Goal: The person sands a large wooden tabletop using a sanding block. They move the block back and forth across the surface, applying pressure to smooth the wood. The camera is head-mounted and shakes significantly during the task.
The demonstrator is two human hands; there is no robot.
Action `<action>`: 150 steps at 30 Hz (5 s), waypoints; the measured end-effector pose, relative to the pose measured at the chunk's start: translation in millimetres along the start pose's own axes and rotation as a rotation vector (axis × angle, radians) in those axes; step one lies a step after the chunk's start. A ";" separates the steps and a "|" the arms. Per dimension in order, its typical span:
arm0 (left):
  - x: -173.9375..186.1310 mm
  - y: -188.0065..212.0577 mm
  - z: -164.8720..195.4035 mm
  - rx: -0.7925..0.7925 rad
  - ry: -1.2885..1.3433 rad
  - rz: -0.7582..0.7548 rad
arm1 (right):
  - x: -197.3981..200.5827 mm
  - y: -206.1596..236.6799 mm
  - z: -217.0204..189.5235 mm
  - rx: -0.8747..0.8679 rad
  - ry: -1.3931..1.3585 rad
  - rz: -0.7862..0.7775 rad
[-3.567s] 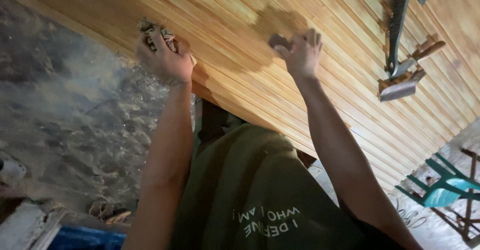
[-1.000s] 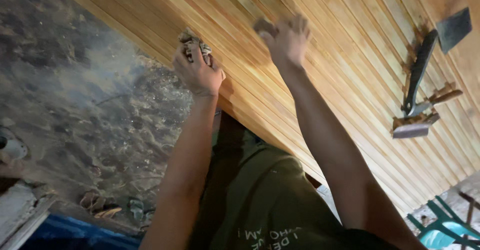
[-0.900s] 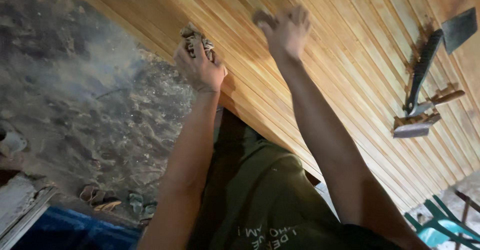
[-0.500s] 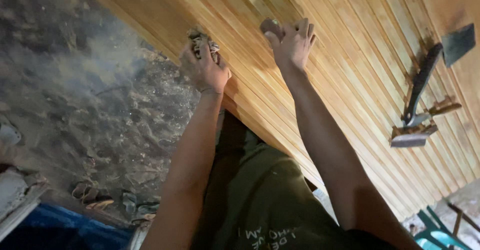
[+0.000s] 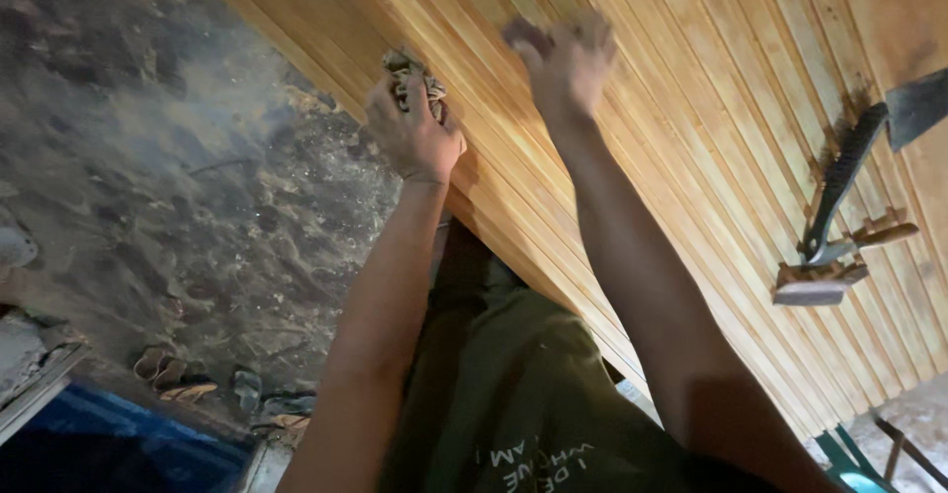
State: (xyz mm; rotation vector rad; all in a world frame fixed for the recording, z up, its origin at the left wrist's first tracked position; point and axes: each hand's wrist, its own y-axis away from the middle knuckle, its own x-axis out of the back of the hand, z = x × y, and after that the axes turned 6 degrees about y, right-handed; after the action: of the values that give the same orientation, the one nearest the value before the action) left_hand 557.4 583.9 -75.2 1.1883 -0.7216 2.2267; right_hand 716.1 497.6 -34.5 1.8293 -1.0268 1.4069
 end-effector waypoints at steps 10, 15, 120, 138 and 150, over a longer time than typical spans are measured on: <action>-4.5 1.2 -4.5 -0.022 -0.022 0.043 | 7.6 -2.2 0.5 -0.123 0.050 -0.120; -3.6 0.3 -5.0 -0.028 -0.032 0.000 | -5.0 -14.9 -12.5 -0.021 -0.030 0.130; 20.6 -47.6 31.4 0.065 0.297 -0.024 | 56.5 380.0 274.6 -0.659 -0.391 0.337; -50.1 156.6 194.9 -0.700 0.384 -0.418 | 74.9 522.4 264.2 -1.158 -0.145 0.400; -36.4 338.5 311.1 -1.318 0.747 -1.276 | 106.4 603.9 257.9 -1.345 -0.108 0.766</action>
State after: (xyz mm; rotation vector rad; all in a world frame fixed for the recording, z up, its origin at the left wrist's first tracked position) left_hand 535.6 125.4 -30.2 -0.0362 -0.5893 0.6237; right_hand 341.8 -50.8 7.5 0.5003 -2.1238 0.5356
